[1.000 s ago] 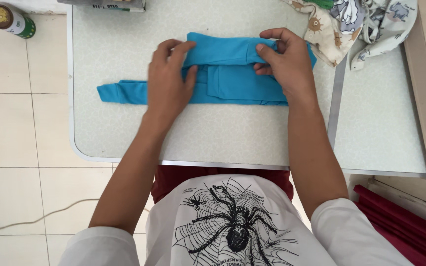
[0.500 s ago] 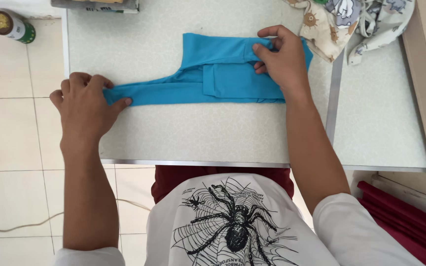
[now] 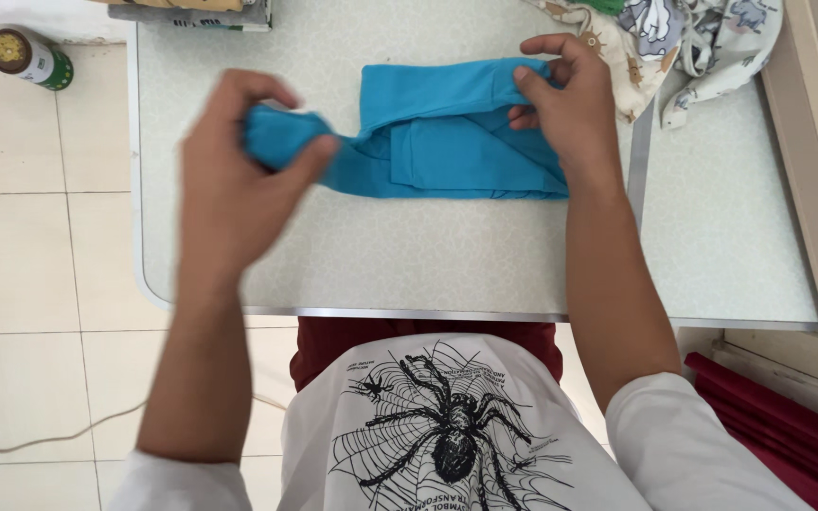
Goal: The person folds several baby garments by hand on a table, smoothing the fabric and folding the sides and ends inward before placing each finished item onto a growing stack.
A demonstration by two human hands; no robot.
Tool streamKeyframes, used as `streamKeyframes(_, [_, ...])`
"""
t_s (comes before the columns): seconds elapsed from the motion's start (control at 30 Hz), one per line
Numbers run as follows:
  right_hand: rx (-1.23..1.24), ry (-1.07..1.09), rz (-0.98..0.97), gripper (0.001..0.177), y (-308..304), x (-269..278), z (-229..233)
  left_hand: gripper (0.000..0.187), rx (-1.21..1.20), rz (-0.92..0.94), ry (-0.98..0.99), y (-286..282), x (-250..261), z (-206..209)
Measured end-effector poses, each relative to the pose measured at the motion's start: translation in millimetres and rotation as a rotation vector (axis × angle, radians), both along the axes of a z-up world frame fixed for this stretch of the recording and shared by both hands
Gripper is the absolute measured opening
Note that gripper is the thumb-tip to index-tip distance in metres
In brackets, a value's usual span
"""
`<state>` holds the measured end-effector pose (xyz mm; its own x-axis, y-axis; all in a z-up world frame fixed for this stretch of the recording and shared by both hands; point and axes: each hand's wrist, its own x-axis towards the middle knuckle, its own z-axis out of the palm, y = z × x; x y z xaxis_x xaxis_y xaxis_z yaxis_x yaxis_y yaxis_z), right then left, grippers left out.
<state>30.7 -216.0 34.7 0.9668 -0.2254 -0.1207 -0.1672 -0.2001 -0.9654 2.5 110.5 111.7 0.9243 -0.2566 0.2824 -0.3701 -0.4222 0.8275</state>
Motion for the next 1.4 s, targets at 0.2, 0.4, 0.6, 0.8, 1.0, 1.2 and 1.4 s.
streamKeyframes(0.2, [-0.018, 0.013, -0.014, 0.024, -26, -6, 5, 0.029, -0.121, -0.033, 0.026, -110, -5, -19])
streamKeyframes(0.4, [0.014, 0.027, -0.038, 0.027, -55, -10, -10, 0.036, -0.148, -0.093, -0.080, -193, -15, -60])
streamKeyframes(0.6, [-0.054, 0.064, -0.057, 0.033, -66, -12, -19, 0.056, 0.041, -0.234, 0.133, -223, -24, -92])
streamKeyframes(0.8, [-0.342, 0.116, -0.197, 0.030, -62, -42, -5, 0.058, 0.095, -0.297, -0.021, -164, -27, -95])
streamKeyframes(1.0, [-0.615, 0.359, 0.100, 0.044, -47, -70, 2, 0.062, 0.422, -0.178, -0.158, -97, 0, -94])
streamKeyframes(1.2, [-0.440, 0.280, 0.108, 0.030, -57, -76, -6, 0.077, 0.396, -0.252, -0.192, -86, 1, -101])
streamKeyframes(1.4, [-0.136, 0.269, -0.010, 0.022, -77, -83, -2, 0.067, 0.333, -0.194, -0.141, -86, 0, -112])
